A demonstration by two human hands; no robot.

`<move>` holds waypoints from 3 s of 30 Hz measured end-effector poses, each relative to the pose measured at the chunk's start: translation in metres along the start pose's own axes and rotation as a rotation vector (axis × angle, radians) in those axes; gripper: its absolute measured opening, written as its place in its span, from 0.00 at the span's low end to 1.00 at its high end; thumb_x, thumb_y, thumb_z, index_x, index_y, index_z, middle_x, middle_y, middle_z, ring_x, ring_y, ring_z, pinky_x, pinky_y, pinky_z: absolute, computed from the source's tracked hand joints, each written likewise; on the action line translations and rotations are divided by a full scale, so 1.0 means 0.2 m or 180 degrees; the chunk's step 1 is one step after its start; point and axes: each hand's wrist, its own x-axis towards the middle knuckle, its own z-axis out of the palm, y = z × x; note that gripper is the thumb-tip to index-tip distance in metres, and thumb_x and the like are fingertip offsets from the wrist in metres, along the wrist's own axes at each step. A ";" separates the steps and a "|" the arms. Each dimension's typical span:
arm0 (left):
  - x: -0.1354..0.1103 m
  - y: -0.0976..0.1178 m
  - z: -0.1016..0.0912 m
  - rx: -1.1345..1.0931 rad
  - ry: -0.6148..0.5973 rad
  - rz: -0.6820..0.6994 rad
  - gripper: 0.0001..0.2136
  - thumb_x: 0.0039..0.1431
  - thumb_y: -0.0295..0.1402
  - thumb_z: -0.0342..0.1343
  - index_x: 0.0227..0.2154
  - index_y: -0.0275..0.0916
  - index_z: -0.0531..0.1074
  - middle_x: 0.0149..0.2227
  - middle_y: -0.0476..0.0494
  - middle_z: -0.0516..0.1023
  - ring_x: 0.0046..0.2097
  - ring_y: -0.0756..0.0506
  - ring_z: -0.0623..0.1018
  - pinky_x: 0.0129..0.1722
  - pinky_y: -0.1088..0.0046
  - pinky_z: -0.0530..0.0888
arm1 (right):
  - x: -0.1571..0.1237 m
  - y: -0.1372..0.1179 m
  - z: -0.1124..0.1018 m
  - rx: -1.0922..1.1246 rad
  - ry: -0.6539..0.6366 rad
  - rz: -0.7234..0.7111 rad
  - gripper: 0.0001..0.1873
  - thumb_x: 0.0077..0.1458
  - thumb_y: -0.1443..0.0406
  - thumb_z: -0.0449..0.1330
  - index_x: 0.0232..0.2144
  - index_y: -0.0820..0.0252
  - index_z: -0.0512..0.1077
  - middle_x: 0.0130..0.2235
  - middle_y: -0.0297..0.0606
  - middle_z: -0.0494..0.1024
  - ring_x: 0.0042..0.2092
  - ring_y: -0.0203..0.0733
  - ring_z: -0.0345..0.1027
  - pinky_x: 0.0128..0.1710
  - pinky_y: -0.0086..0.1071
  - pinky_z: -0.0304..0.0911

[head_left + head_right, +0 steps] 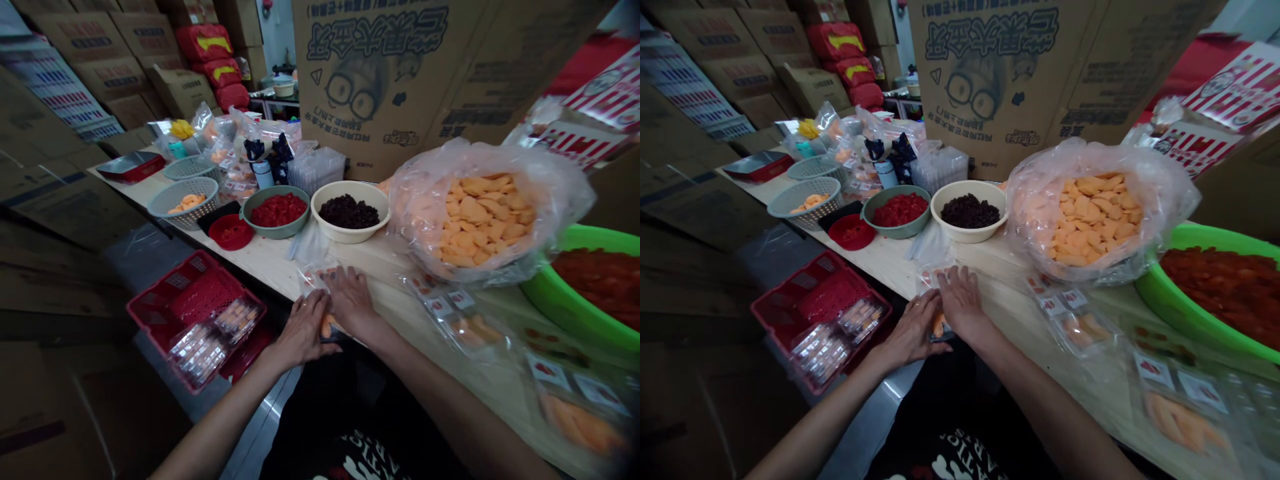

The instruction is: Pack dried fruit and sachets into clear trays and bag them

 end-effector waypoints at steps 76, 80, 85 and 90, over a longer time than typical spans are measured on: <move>-0.04 0.16 0.34 -0.0280 0.1138 0.1079 0.27 0.63 0.22 0.46 0.61 0.52 0.69 0.62 0.43 0.71 0.67 0.35 0.63 0.58 0.45 0.73 | -0.69 0.27 -0.18 0.0502 -0.0075 -0.0508 0.20 0.56 0.73 0.53 0.49 0.59 0.73 0.51 0.44 0.76 0.50 0.46 0.69 0.51 0.35 0.65; 0.03 0.23 0.18 -0.0565 0.1399 0.1119 0.31 0.61 0.18 0.42 0.63 0.52 0.66 0.58 0.46 0.76 0.63 0.40 0.71 0.60 0.46 0.73 | -0.65 0.77 -0.26 0.0004 0.0123 0.1486 0.21 0.61 0.72 0.50 0.54 0.64 0.71 0.54 0.55 0.71 0.55 0.55 0.65 0.52 0.45 0.61; 0.11 0.54 -0.06 -0.0818 0.1861 0.1507 0.25 0.64 0.20 0.47 0.60 0.48 0.70 0.55 0.43 0.78 0.60 0.40 0.75 0.58 0.50 0.74 | -0.75 0.92 -0.11 -0.0002 -0.0323 0.1895 0.22 0.65 0.64 0.51 0.60 0.56 0.65 0.51 0.51 0.72 0.50 0.55 0.68 0.48 0.44 0.62; 0.22 0.76 0.15 -0.1072 0.1646 0.2229 0.22 0.65 0.21 0.49 0.56 0.48 0.72 0.57 0.46 0.76 0.64 0.39 0.70 0.57 0.51 0.76 | -0.96 0.75 -0.02 0.0392 -0.0148 0.1633 0.24 0.63 0.63 0.54 0.60 0.59 0.67 0.52 0.52 0.72 0.51 0.54 0.68 0.49 0.41 0.64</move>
